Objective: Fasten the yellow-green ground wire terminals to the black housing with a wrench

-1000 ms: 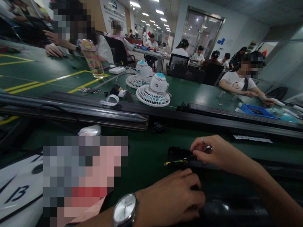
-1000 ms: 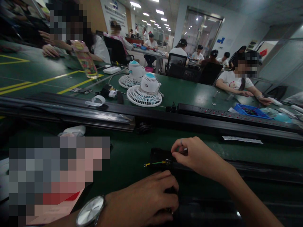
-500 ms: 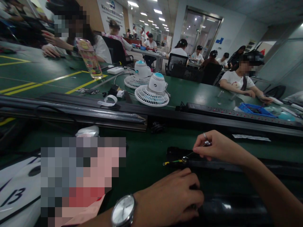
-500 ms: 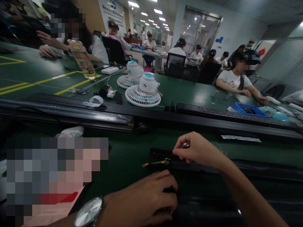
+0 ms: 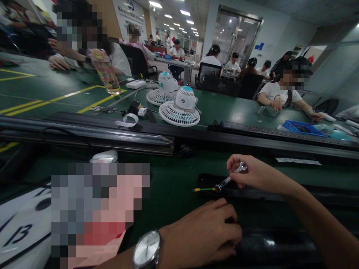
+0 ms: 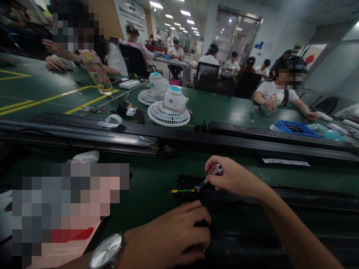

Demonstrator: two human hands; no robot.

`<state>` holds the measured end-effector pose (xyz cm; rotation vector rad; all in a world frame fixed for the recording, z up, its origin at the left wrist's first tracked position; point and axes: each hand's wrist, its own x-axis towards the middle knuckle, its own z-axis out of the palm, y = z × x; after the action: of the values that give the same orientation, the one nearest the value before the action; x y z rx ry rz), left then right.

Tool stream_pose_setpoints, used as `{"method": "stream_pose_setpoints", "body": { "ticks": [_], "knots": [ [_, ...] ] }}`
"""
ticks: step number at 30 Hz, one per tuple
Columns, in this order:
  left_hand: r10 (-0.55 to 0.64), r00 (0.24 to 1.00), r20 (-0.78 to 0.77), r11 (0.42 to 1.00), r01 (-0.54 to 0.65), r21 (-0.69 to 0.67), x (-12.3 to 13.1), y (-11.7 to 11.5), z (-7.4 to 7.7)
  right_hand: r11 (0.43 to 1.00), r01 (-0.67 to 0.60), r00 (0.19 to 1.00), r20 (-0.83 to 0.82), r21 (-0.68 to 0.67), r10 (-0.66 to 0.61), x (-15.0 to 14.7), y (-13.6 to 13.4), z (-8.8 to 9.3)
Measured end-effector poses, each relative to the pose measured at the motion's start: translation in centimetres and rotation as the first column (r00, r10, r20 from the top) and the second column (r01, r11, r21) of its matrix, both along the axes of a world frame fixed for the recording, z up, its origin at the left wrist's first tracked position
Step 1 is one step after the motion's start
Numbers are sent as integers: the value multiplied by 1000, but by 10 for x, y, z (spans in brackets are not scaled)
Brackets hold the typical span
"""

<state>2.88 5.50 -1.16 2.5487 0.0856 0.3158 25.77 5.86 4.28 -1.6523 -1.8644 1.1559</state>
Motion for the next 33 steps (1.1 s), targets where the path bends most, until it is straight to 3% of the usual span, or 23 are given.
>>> {"method": "stream_pose_setpoints", "body": {
  "ticks": [16, 24, 33],
  "knots": [
    [3, 1000, -4, 1000, -3, -16, 0, 0, 1, 1000, 8, 999, -44, -18, -9, 1, 0, 10],
    [-8, 1000, -4, 1000, 8, -15, 0, 1, 0, 988, 33, 984, -166, -151, -58, 3, -1, 7],
    [-6, 1000, -8, 1000, 6, -17, 0, -1, 1, 992, 30, 994, -100, -122, -43, 8, -2, 8]
  ]
}}
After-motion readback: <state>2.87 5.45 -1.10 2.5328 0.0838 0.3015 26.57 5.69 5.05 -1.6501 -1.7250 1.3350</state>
